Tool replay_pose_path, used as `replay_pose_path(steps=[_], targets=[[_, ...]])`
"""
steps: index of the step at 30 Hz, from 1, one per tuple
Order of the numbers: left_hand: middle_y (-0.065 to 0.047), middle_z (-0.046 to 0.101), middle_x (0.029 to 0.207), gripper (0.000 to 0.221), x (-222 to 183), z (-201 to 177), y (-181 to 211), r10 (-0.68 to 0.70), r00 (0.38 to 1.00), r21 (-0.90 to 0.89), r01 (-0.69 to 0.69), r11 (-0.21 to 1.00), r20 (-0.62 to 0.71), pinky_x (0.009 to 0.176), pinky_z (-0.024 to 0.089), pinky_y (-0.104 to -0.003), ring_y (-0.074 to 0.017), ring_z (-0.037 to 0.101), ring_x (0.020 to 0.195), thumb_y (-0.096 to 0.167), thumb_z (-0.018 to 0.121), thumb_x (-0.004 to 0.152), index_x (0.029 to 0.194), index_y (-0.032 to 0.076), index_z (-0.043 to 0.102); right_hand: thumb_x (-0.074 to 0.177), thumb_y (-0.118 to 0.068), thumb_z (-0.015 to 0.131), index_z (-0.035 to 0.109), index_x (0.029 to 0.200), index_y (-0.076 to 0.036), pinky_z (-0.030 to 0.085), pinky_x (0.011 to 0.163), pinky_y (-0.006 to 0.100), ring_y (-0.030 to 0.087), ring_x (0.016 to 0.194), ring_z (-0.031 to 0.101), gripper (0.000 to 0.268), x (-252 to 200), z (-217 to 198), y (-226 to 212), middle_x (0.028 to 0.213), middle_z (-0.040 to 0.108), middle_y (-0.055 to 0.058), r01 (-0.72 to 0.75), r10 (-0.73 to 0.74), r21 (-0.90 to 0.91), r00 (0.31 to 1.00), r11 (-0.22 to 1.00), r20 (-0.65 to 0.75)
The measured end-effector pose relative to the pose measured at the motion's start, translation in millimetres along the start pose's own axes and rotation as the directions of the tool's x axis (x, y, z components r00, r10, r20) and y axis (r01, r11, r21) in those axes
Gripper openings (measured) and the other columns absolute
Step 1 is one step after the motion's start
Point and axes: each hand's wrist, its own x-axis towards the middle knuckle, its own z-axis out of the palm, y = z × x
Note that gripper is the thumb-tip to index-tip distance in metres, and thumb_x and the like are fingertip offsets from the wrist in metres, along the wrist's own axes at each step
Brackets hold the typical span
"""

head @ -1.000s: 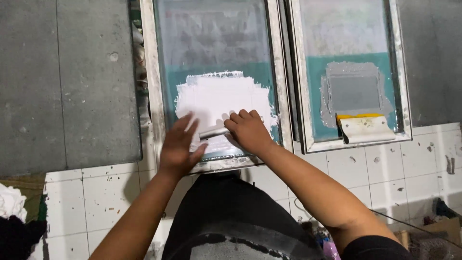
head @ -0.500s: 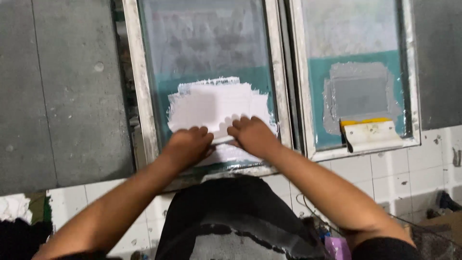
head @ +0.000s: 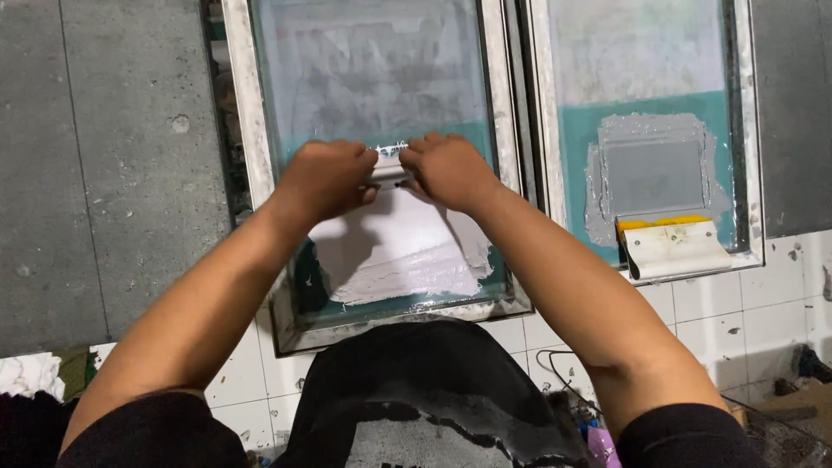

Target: The person is screen printing a white design onto a black t-shirt using a squeegee and then drying it with a heat gun.

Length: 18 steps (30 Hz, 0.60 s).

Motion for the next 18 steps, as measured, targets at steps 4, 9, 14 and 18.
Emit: replay_pose_path(steps=[4, 9, 14, 18], targets=[[0.007, 0.060, 0.077, 0.039, 8, 23, -9, 0.029, 0.999, 0.082, -0.025, 0.996, -0.037, 0.061, 0.052, -0.031, -0.0134, 0.064, 0.070, 0.062, 0.072, 0.081, 0.089, 0.025, 0.062, 0.088, -0.044, 0.067, 0.063, 0.108, -0.026, 0.057, 0.078, 0.041, 0.023, 0.097, 0.065, 0.027, 10, 13, 3, 0.100, 0.065, -0.003, -0.033, 0.032, 0.041, 0.999, 0.999, 0.024], [0.008, 0.065, 0.082, 0.036, 19, 12, -17, 0.038, 0.976, 0.025, -0.044, 0.999, 0.213, 0.066, 0.054, -0.033, -0.0141, 0.066, 0.074, 0.060, 0.066, 0.089, 0.100, 0.025, 0.065, 0.087, -0.043, 0.069, 0.061, 0.107, -0.026, 0.058, 0.078, 0.043, 0.024, 0.096, 0.067, 0.027, 19, 12, 9, 0.097, 0.064, -0.003, -0.050, 0.043, 0.099, 0.997, 0.994, 0.069], [0.007, 0.067, 0.085, 0.034, 20, 0, -20, 0.059, 0.958, 0.029, -0.069, 0.997, 0.279, 0.067, 0.056, -0.033, -0.0143, 0.068, 0.076, 0.058, 0.062, 0.094, 0.102, 0.026, 0.064, 0.090, -0.044, 0.071, 0.060, 0.102, -0.025, 0.058, 0.079, 0.039, 0.022, 0.094, 0.067, 0.025, 21, 3, 6, 0.092, 0.064, -0.004, -0.001, -0.003, 0.119, 0.999, 0.993, 0.036], [0.009, 0.067, 0.086, 0.036, 18, -13, -20, 0.049, 0.951, 0.064, -0.072, 0.995, 0.307, 0.068, 0.055, -0.031, -0.0119, 0.068, 0.077, 0.061, 0.061, 0.094, 0.100, 0.026, 0.065, 0.090, -0.046, 0.072, 0.060, 0.099, -0.025, 0.058, 0.077, 0.036, 0.020, 0.093, 0.067, 0.027, 22, 0, 3, 0.091, 0.063, -0.005, 0.010, -0.009, 0.100, 1.000, 0.995, -0.005]])
